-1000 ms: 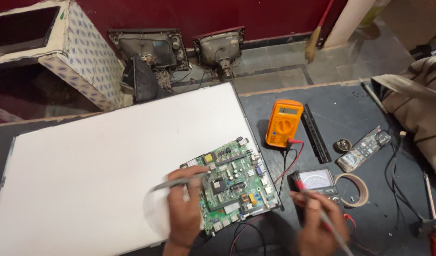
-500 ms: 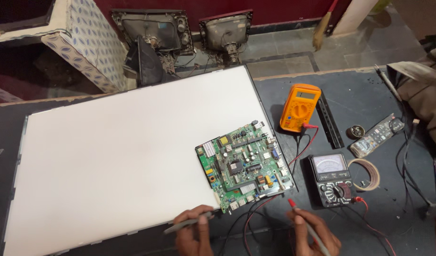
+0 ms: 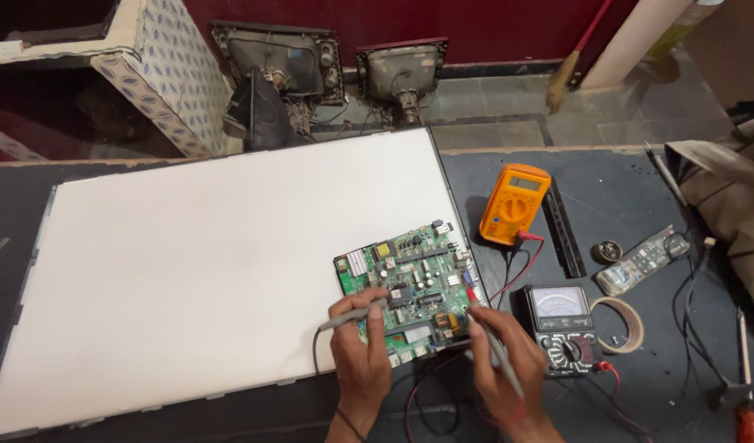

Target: The person uses a multimeter to test various points on a green circuit board. They hold the multimeter probes against different components on the board while checking the readings on the multimeter display.

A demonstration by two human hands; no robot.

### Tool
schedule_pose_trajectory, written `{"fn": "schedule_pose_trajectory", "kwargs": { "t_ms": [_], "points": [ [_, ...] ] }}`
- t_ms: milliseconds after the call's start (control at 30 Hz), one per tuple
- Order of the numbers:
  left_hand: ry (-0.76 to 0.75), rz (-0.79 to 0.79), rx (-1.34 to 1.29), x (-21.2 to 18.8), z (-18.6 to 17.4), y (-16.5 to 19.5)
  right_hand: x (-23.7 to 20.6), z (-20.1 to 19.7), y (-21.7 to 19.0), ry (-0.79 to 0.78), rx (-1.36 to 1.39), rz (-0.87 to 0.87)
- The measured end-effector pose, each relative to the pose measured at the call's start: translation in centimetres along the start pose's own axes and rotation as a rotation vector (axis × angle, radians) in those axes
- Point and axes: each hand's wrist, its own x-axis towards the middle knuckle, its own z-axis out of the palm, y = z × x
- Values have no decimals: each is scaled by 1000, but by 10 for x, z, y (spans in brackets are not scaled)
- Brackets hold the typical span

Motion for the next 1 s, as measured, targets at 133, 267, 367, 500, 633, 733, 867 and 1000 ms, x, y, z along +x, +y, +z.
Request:
{"fn": "schedule_pose_trajectory", "kwargs": {
  "t_ms": [133, 267, 367, 500, 633, 733, 867, 1000],
  "points": [
    [-22, 69, 29, 10, 15, -2, 15, 14, -7, -100, 44, 50],
    [-44, 44, 49, 9, 19, -5, 16, 27, -16, -116, 11, -129],
    [-49, 48, 69, 7, 18, -8, 14, 33, -21, -144, -12, -119],
    [-52, 38, 93, 7, 17, -13, 12, 34, -23, -153, -15, -75],
    [-60, -1, 45, 9, 17, -16, 11, 34, -22, -143, -28, -65],
    [-62, -4, 16, 8, 18, -17, 10, 35, -21, -139, -38, -66],
    [-76, -6, 9, 9, 17, -18, 9, 35, -19, -136, -48, -74],
    [-82, -31, 12, 9, 18, -19, 9, 35, -19, -139, -48, -65]
  ]
}}
